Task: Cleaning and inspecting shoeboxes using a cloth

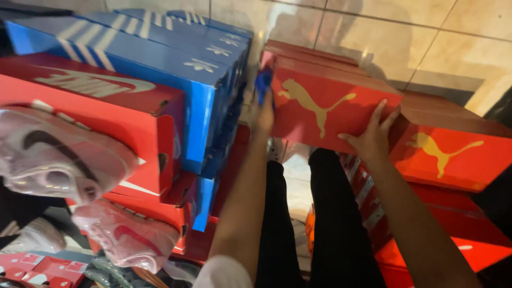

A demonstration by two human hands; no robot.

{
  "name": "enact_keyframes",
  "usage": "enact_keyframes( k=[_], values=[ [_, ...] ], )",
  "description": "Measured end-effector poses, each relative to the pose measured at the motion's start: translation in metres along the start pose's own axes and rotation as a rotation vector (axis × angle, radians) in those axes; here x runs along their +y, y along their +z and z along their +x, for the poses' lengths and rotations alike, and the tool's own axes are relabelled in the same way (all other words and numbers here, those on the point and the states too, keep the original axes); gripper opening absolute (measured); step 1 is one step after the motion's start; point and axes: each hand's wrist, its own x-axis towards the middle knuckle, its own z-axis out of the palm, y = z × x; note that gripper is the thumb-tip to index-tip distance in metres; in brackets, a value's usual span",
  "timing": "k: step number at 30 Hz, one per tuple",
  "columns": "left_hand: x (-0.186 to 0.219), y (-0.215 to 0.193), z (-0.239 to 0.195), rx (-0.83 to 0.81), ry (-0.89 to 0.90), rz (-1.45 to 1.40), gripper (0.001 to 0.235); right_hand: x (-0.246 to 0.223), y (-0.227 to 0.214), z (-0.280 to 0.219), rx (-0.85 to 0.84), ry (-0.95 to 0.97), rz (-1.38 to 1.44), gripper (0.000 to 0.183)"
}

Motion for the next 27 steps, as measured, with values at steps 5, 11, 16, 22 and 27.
enact_keyframes(
  k=[5, 11, 16, 22, 27],
  values=[
    [0.021, 0.036, 0.072, -0.106, -0.212, -0.030, 0.082, 0.011, 0.002, 0.006, 0.014, -0.005, -0.021, 0.143],
    [-0.055, 0.008, 0.018, -0.056, -0.346, -0.101, 0.082, 0.016, 0.000, 0.005, 0.042, -0.060, 0.075, 0.144],
    [-0.069, -0.020, -0.047, 0.040, -0.566, -0.370, 0.085, 0.026, 0.004, 0.005, 0.025, -0.044, 0.062, 0.144],
    [-0.027, -0.053, -0.087, 0.254, -0.585, -0.649, 0.075, 0.010, -0.044, -0.022, -0.081, -0.108, 0.145, 0.112],
    [0.050, -0.094, -0.148, 0.151, -0.621, -0.955, 0.059, 0.117, -0.089, 0.022, -0.022, 0.184, 0.496, 0.048]
  ],
)
